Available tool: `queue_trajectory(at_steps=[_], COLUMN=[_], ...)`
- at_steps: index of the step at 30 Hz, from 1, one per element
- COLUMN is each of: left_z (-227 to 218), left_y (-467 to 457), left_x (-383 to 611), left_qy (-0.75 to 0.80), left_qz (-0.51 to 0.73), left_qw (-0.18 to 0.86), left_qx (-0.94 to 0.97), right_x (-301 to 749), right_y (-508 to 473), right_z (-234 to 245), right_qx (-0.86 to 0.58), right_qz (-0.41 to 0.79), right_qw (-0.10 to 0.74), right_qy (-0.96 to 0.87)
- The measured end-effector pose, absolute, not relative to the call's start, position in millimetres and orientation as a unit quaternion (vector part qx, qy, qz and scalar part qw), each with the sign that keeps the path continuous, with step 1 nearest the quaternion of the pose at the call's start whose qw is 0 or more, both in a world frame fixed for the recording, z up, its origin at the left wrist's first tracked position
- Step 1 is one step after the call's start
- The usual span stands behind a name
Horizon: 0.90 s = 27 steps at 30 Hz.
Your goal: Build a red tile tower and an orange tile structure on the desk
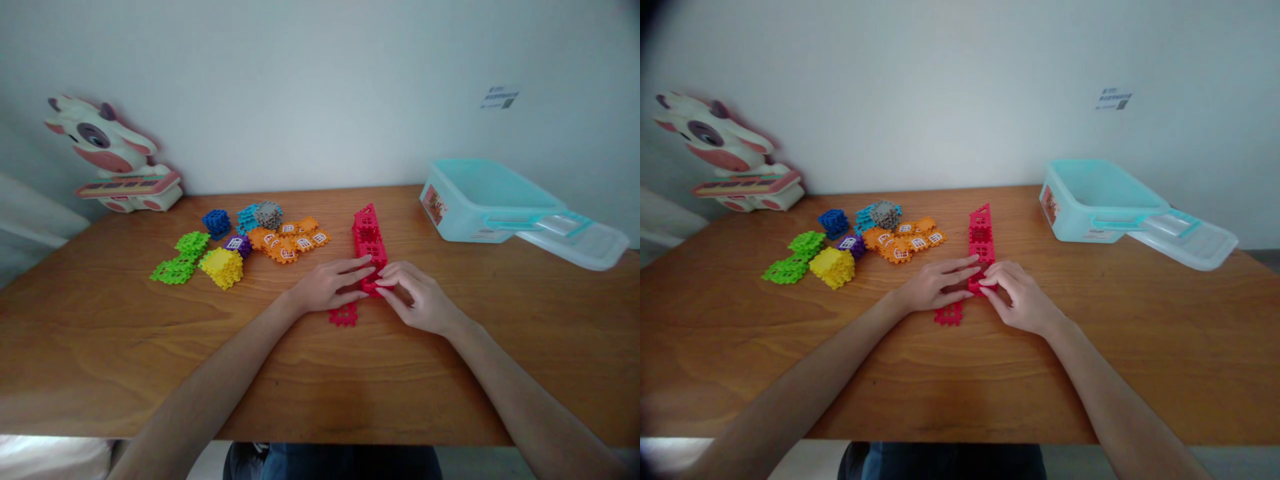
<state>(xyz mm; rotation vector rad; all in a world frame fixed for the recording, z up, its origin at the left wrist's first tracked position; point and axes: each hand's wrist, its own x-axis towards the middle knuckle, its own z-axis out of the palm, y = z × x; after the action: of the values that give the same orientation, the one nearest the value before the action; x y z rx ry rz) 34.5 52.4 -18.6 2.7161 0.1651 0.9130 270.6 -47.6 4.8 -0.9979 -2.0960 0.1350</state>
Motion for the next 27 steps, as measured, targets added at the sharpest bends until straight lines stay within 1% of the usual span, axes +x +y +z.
queue_trajectory(at_steps=[13, 15, 19, 23, 27], left_z=[-19.9, -19.4, -19.4, -19.1, -17.8], left_y=[53.1, 53.0, 53.0, 52.6, 52.0], left_x=[33.2, 33.0, 33.3, 33.7, 33.2], left_qy=[0.052, 0.056, 0.06, 0.066, 0.069], left_qz=[0.306, 0.301, 0.302, 0.304, 0.299], left_qw=[0.153, 0.156, 0.154, 0.155, 0.154], left_qx=[0.938, 0.939, 0.939, 0.938, 0.939], right_x=[268.7, 268.4, 269.5, 273.5, 277.8], right_y=[-47.5, -48.5, -49.9, -47.7, -43.9], right_z=[6.0, 6.2, 7.1, 11.3, 11.4], right_qx=[-0.414, -0.421, -0.45, -0.493, -0.473], right_qz=[0.059, 0.078, 0.114, 0.138, 0.181], right_qw=[0.409, 0.429, 0.5, 0.517, 0.557], right_qy=[-0.811, -0.796, -0.731, -0.686, -0.658])
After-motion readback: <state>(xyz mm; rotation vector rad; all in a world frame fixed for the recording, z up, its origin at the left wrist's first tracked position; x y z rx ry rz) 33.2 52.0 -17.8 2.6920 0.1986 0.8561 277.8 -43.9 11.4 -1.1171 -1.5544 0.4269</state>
